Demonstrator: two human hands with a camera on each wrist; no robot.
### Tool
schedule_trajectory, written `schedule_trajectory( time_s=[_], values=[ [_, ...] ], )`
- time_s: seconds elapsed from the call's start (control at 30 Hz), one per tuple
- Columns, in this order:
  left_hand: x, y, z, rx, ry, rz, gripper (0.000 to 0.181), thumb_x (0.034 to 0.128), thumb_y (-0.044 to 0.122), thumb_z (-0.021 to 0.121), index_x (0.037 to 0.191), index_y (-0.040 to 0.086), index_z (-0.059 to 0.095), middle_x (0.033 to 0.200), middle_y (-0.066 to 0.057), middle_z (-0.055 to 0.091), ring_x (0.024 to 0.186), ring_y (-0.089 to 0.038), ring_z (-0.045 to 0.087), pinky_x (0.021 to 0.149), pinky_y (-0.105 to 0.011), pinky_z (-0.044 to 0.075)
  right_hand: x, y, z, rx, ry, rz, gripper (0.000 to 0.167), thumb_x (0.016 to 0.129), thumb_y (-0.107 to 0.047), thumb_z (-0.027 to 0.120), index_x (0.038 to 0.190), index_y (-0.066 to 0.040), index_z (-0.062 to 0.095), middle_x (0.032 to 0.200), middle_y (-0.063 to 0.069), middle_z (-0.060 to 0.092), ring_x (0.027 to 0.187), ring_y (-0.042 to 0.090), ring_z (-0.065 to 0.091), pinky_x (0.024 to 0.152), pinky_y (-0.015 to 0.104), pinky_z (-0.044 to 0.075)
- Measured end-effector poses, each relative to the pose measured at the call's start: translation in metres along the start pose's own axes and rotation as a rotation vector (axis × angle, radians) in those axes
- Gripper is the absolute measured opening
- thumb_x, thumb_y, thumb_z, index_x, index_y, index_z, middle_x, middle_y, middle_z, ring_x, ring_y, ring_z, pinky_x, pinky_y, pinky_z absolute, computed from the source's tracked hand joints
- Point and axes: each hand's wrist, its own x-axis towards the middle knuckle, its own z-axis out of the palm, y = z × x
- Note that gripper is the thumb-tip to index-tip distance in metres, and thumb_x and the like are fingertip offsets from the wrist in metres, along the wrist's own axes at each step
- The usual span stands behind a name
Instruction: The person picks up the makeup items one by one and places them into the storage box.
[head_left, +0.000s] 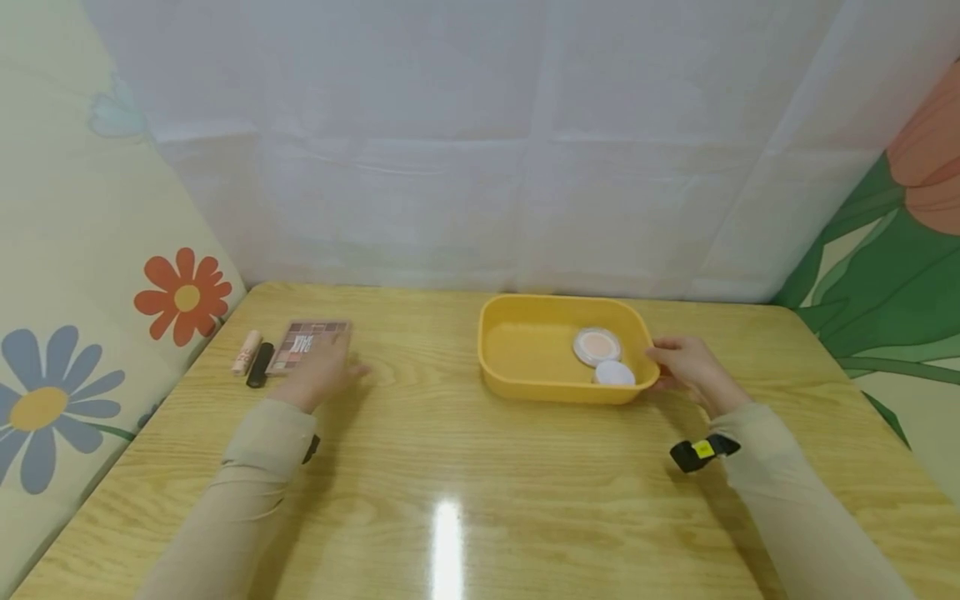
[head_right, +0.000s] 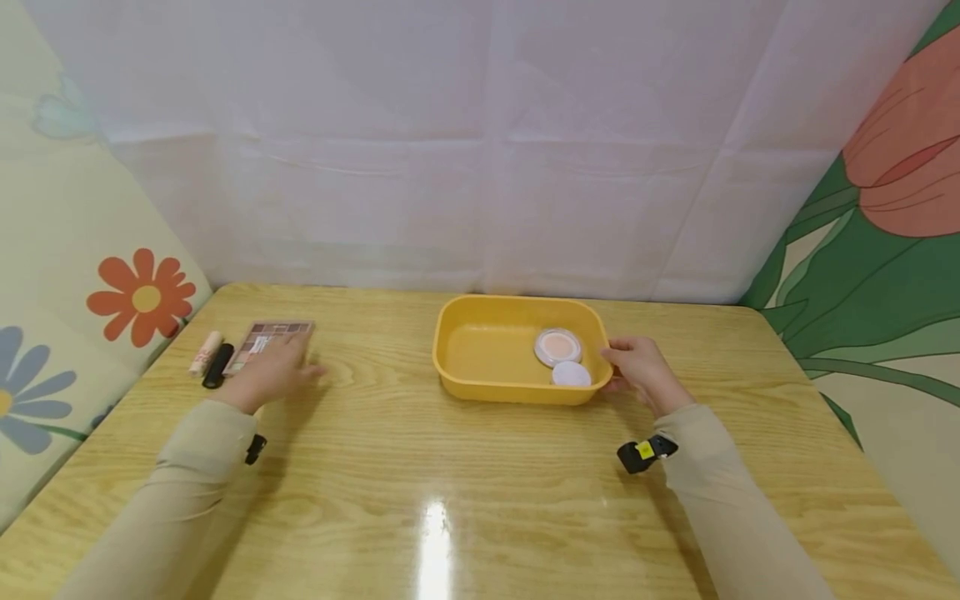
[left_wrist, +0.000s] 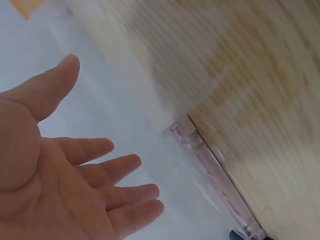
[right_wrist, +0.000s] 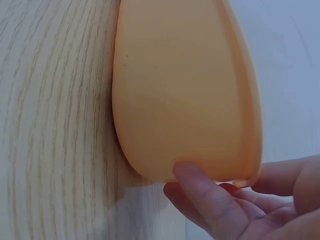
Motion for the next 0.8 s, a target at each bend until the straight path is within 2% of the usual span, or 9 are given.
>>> schedule_trajectory(
  time_s=[0.03, 0.07, 0.2, 0.3, 0.4, 0.53, 0.6, 0.7, 0.8],
  values=[
    [0.000, -0.001, 0.000, -0.001, -0.001, -0.007, 0.079, 0.0971, 0.025, 0.059, 0.145, -0.018, 0.014, 0.145, -0.042, 0.023, 0.132, -0.059, 0.022, 0.109, -0.064, 0.019, -0.002, -0.001, 0.001, -0.006, 0.001, 0.001, 0.049, 0.100, -0.010, 0.048, 0.136, 0.021, 0.035, 0.116, 0.029, 0.054, 0.075, 0.008, 0.063, 0.065, 0.030, 0.059],
    [0.001, -0.002, 0.000, -0.008, -0.003, -0.011, 0.079, 0.0970, 0.025, 0.059, 0.146, -0.017, 0.014, 0.145, -0.042, 0.023, 0.132, -0.059, 0.023, 0.109, -0.064, 0.020, -0.005, -0.006, 0.004, -0.045, 0.011, 0.018, 0.053, 0.101, -0.009, 0.044, 0.138, 0.024, 0.026, 0.121, 0.031, 0.050, 0.076, 0.007, 0.062, 0.066, 0.029, 0.059],
    [0.001, -0.006, -0.003, 0.001, -0.004, 0.001, 0.075, 0.0975, 0.023, 0.059, 0.147, -0.015, 0.017, 0.144, -0.040, 0.027, 0.131, -0.058, 0.027, 0.108, -0.064, 0.022, -0.008, -0.009, 0.006, -0.064, 0.014, 0.021, 0.052, 0.102, -0.009, 0.042, 0.139, 0.024, 0.025, 0.125, 0.033, 0.048, 0.077, 0.006, 0.061, 0.066, 0.028, 0.059],
    [0.002, -0.010, -0.005, 0.062, 0.006, 0.039, 0.071, 0.0977, 0.021, 0.059, 0.145, -0.016, 0.021, 0.140, -0.042, 0.032, 0.128, -0.059, 0.030, 0.107, -0.064, 0.025, -0.008, -0.009, 0.006, -0.068, 0.013, 0.027, 0.052, 0.103, -0.010, 0.041, 0.139, 0.023, 0.024, 0.127, 0.034, 0.045, 0.078, 0.006, 0.061, 0.066, 0.028, 0.058],
    [0.003, -0.013, -0.007, 0.055, -0.007, -0.003, 0.071, 0.0985, 0.023, 0.057, 0.142, -0.021, 0.022, 0.139, -0.046, 0.028, 0.128, -0.061, 0.027, 0.106, -0.065, 0.025, -0.008, -0.010, 0.006, -0.068, 0.010, 0.033, 0.053, 0.103, -0.011, 0.040, 0.140, 0.023, 0.023, 0.131, 0.036, 0.042, 0.079, 0.006, 0.060, 0.067, 0.028, 0.058],
    [0.006, -0.018, -0.009, 0.010, -0.033, -0.106, 0.076, 0.0994, 0.029, 0.056, 0.137, -0.027, 0.020, 0.140, -0.050, 0.019, 0.128, -0.063, 0.023, 0.104, -0.067, 0.026, -0.009, -0.011, 0.007, -0.067, 0.005, 0.044, 0.054, 0.104, -0.012, 0.039, 0.142, 0.022, 0.020, 0.138, 0.038, 0.035, 0.080, 0.006, 0.060, 0.067, 0.027, 0.058],
    [0.008, -0.022, -0.008, 0.014, -0.034, -0.115, 0.076, 0.0996, 0.030, 0.055, 0.135, -0.029, 0.021, 0.139, -0.050, 0.019, 0.127, -0.064, 0.022, 0.104, -0.068, 0.025, -0.010, -0.011, 0.007, -0.066, 0.005, 0.049, 0.055, 0.104, -0.012, 0.039, 0.142, 0.022, 0.020, 0.139, 0.038, 0.034, 0.080, 0.006, 0.059, 0.068, 0.027, 0.058],
    [0.010, -0.027, -0.009, 0.065, -0.022, -0.110, 0.073, 0.1000, 0.030, 0.054, 0.131, -0.030, 0.028, 0.135, -0.050, 0.027, 0.123, -0.065, 0.028, 0.103, -0.069, 0.026, -0.010, -0.011, 0.007, -0.064, 0.008, 0.053, 0.055, 0.104, -0.012, 0.040, 0.142, 0.021, 0.020, 0.139, 0.038, 0.034, 0.080, 0.006, 0.059, 0.068, 0.027, 0.058],
    [0.012, -0.031, -0.009, 0.126, 0.015, -0.100, 0.067, 0.0986, 0.031, 0.056, 0.121, -0.030, 0.040, 0.121, -0.048, 0.043, 0.112, -0.062, 0.043, 0.094, -0.067, 0.038, -0.010, -0.011, 0.007, -0.062, 0.015, 0.054, 0.054, 0.104, -0.012, 0.040, 0.142, 0.021, 0.021, 0.139, 0.038, 0.035, 0.081, 0.007, 0.060, 0.068, 0.027, 0.058]
  ],
)
